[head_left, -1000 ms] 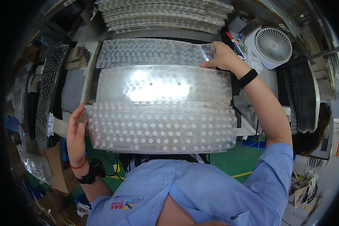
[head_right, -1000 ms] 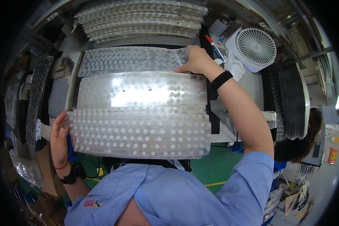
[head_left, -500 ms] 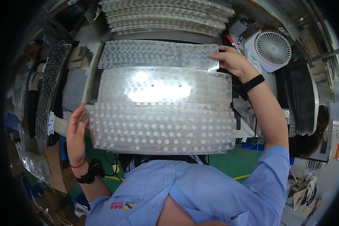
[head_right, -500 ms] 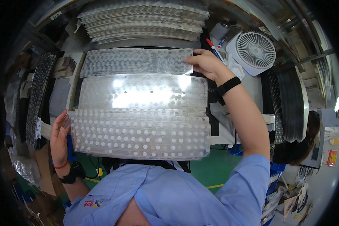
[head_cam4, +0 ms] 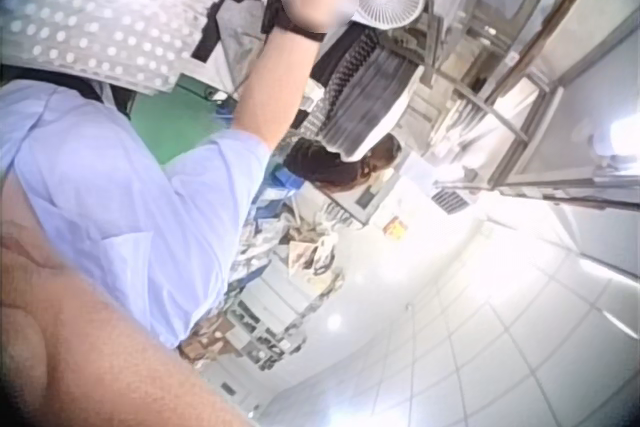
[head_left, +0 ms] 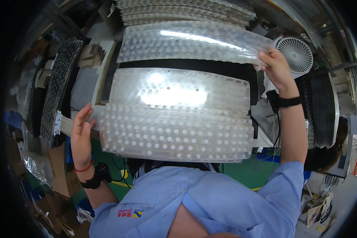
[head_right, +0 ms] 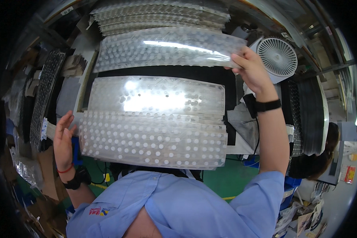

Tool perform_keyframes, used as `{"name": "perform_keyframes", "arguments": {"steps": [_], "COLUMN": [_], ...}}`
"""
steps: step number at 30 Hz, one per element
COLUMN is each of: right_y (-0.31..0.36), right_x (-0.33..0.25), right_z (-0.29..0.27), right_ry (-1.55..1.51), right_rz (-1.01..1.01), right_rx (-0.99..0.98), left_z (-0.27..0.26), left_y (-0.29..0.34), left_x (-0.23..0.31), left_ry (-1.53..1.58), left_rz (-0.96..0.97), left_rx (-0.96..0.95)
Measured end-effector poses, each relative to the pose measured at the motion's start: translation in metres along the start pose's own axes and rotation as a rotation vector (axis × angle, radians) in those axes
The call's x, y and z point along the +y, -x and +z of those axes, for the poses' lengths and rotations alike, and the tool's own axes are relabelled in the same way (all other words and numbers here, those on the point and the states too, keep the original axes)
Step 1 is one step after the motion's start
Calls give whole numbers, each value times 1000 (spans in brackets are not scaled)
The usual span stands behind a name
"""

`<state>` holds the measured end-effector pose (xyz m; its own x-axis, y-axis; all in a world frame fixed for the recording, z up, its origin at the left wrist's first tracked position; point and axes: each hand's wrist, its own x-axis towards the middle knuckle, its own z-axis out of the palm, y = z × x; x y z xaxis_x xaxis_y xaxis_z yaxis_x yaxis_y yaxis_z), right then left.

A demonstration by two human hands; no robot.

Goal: The recorder is inspecting and handling flexible silicone or plastic keypad membranes at a workbench.

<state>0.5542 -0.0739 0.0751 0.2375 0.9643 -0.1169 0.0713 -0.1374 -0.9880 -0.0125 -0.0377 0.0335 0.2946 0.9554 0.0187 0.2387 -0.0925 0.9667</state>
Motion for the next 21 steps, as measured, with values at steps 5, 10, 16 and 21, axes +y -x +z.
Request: {"name": "perform_keyframes", "arguments": {"steps": [5, 10, 16, 21], "right_y": [66, 147, 199, 210], "right_x": [-12, -9, 27, 31], "right_z": [-4, 35, 74, 96], "right_ry": [-103, -195, -240, -65], "right_rz": [13, 173, 248, 55], "right_rx": [11, 92, 64, 259], "left_z": [-5, 0, 4, 5], "left_y": [-4, -8, -4, -4], "left_x": [-12, -6, -3, -6], "left_ry": [76, 484, 448, 129], "left_rz": [52, 114, 9, 76], "left_rx": [92, 65, -127, -129]}}
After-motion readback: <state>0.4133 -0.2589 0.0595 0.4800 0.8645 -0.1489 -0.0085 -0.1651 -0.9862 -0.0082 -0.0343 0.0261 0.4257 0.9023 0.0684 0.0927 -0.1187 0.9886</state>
